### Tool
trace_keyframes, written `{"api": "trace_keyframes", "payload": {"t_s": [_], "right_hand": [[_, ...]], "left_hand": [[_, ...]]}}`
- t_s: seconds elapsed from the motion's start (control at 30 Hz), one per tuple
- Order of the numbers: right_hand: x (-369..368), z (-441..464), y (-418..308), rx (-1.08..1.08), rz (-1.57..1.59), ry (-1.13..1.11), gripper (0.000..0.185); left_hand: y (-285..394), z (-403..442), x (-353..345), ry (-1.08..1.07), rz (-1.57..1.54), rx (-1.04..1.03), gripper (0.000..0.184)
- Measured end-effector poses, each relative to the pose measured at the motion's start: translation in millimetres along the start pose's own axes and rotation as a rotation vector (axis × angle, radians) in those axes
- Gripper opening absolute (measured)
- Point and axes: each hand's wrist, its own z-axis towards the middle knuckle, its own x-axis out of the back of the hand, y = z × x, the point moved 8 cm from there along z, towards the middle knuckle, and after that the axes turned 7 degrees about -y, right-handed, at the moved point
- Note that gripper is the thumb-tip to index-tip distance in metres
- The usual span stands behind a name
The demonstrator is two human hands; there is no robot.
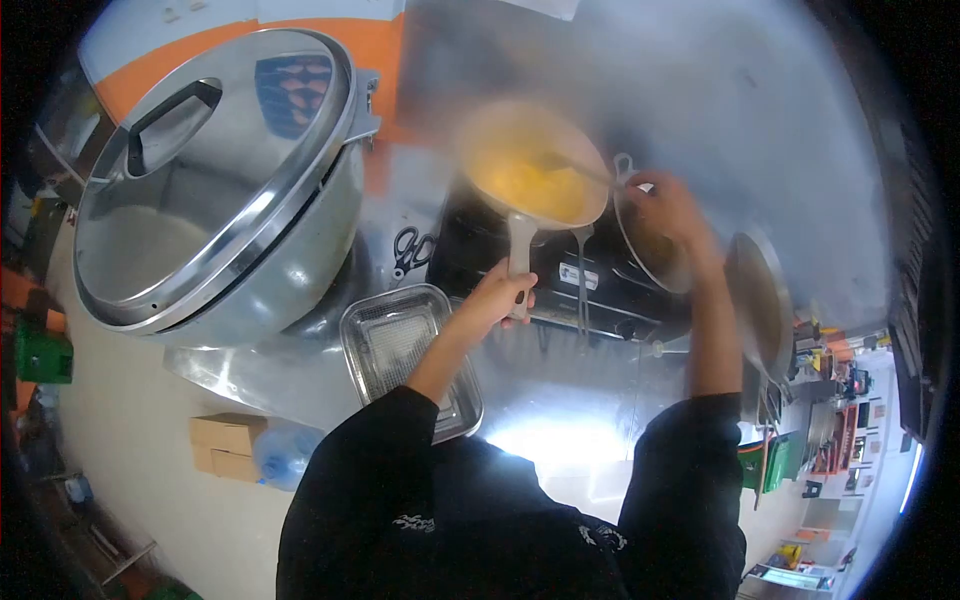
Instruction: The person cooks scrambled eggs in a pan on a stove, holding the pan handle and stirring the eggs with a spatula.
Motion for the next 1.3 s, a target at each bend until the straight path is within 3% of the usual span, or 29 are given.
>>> {"api": "trace_keyframes", "payload": {"t_s": [0.33,0.63,0.77,0.83,0.93,1.03,1.3], "right_hand": [[8.6,11.1,27.9,-0.018,-0.134,0.06,0.026],[40.3,-20.5,-3.4,-0.142,-0.077,-0.253,0.03],[34.1,-39.4,-43.1,-0.074,-0.302,-0.25,0.029],[23.5,-43.6,-51.8,-0.127,-0.273,-0.358,0.028],[18.3,-42.8,-61.9,0.054,-0.296,-0.234,0.025],[1.7,-32.3,-70.9,0.16,-0.37,-0.346,0.022],[-23.9,-2.2,-55.3,0.09,-0.394,-0.353,0.021]], "left_hand": [[-0.5,-0.9,1.2,0.004,0.006,0.013,0.023],[-3.2,0.7,3.2,0.014,0.022,0.027,0.021],[0.2,-0.9,1.0,-0.004,0.02,0.011,0.022],[-0.3,-0.1,2.2,0.007,0.031,0.008,0.022],[-1.7,1.4,3.4,0.004,0.03,0.003,0.022],[-0.7,1.1,2.5,0.001,0.023,-0.004,0.022],[0.3,-1.3,2.0,0.021,0.035,0.001,0.021]]}}
